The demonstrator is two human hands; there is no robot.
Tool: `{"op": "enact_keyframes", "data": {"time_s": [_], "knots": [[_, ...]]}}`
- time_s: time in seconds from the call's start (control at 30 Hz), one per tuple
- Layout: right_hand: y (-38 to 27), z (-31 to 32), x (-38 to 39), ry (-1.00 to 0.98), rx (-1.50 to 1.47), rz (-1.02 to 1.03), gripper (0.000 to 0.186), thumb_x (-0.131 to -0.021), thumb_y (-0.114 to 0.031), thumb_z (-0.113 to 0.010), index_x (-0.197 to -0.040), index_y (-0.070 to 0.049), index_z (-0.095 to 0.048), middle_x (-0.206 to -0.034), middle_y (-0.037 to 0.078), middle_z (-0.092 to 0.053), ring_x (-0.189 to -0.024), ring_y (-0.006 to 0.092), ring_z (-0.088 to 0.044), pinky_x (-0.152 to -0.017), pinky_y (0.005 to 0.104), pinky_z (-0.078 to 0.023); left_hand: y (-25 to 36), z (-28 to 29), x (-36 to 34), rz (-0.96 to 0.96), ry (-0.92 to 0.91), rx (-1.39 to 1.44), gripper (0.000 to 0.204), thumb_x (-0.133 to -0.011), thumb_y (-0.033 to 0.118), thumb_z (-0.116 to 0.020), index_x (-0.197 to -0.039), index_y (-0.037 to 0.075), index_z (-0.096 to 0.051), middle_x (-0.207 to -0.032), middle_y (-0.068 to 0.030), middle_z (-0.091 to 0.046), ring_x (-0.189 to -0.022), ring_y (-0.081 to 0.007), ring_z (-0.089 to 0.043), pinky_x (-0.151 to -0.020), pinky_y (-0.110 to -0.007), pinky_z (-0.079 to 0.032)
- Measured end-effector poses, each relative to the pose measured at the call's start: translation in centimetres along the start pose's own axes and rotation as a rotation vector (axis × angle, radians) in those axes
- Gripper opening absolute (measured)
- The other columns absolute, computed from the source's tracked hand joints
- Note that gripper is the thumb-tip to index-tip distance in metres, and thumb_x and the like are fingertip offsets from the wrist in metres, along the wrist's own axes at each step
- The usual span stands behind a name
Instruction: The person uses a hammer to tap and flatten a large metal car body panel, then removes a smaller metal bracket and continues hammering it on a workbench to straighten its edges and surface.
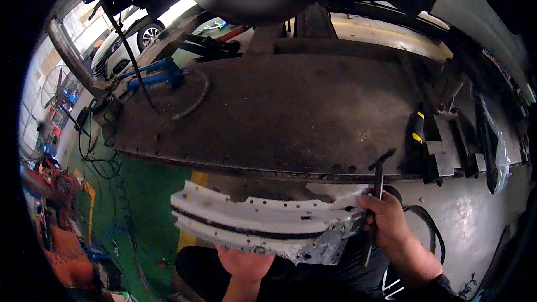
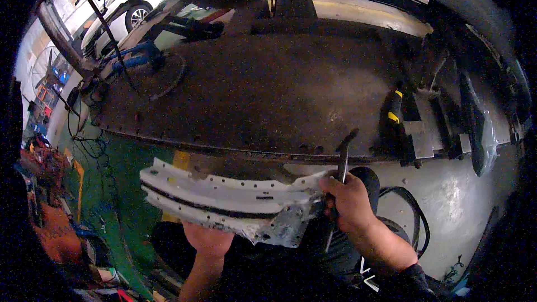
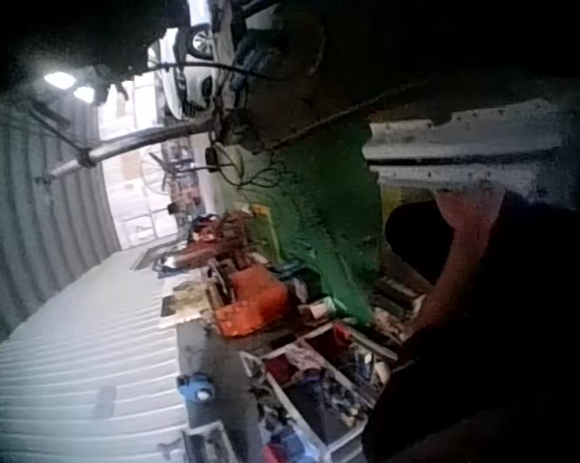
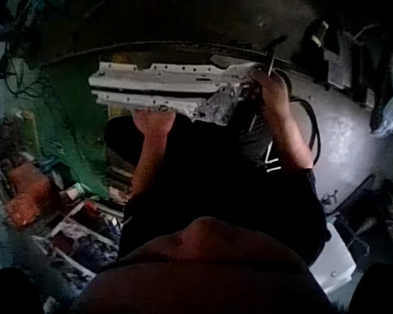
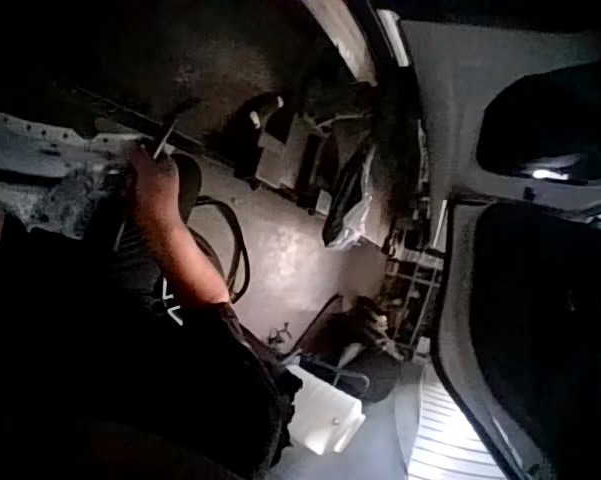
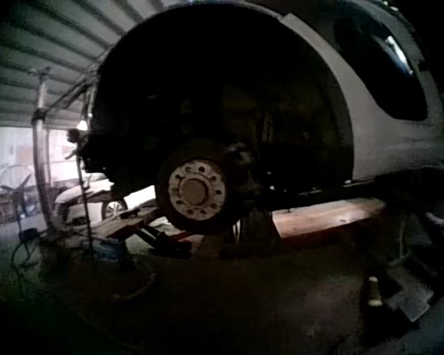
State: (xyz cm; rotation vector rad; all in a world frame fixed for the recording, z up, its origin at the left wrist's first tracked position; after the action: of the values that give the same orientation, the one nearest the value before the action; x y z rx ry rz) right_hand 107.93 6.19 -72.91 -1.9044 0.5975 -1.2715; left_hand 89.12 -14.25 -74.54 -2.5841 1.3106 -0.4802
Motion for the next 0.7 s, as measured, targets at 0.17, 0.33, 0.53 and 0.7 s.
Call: {"op": "enact_keyframes", "data": {"time_s": [0.17, 0.33, 0.53, 0.7], "knots": [[-0.1, -2.3, -2.3, -0.01, 0.03, 0.103, 0.016, -0.087, -0.012, -0.066, -0.099, -0.005, -0.058, -0.072, 0.0, -0.056, -0.05, 0.009, -0.049, -0.044, 0.0251, -0.043, 3.7, 4.8, -4.0, -0.028, -0.146, -0.794, 0.07, -0.092, 0.049, -0.054, -0.149, 0.014, -0.032, -0.154, -0.0077, -0.033, -0.142, -0.0305, -0.03, -0.117, -0.056, -0.015], [-0.5, -3.3, -4.8, 0.105, 0.19, 0.272, 0.019, -0.089, -0.014, -0.067, -0.1, -0.004, -0.057, -0.074, 0.001, -0.057, -0.052, 0.0089, -0.051, -0.044, 0.0251, -0.043, 4.7, 6.3, -7.6, 0.087, 0.02, -0.712, 0.059, -0.089, 0.015, -0.065, -0.142, 0.01, -0.039, -0.14, -0.0077, -0.051, -0.129, -0.0286, -0.048, -0.109, -0.05, -0.037], [0.2, -3.8, -7.4, 0.153, 0.311, 0.314, 0.021, -0.089, -0.017, -0.069, -0.1, -0.004, -0.057, -0.073, 0.001, -0.057, -0.05, 0.0086, -0.051, -0.043, 0.0243, -0.042, 5.1, 6.2, -10.4, 0.012, 0.075, -0.863, 0.054, -0.087, 0.021, -0.069, -0.136, 0.01, -0.048, -0.136, -0.0073, -0.055, -0.127, -0.0281, -0.05, -0.106, -0.051, -0.041], [-0.7, -4.5, -7.0, 0.197, 0.386, 0.311, 0.02, -0.088, -0.016, -0.069, -0.101, -0.005, -0.057, -0.067, -0.001, -0.053, -0.046, 0.0066, -0.047, -0.04, 0.0214, -0.037, 5.7, 7.2, -10.7, -0.064, 0.183, -0.865, 0.058, -0.085, 0.012, -0.071, -0.136, 0.011, -0.044, -0.132, -0.0069, -0.055, -0.124, -0.027, -0.051, -0.106, -0.048, -0.042]]}}
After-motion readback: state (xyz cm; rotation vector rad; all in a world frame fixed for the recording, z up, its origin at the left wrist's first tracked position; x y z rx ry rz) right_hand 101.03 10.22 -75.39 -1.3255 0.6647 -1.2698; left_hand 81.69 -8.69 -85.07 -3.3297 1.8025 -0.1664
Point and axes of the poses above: each hand's wrist, its own x-axis away from the middle knuckle, its own z-axis out of the back of the hand, y = z × x, the point moved 2 cm from there along -x, towards the middle knuckle
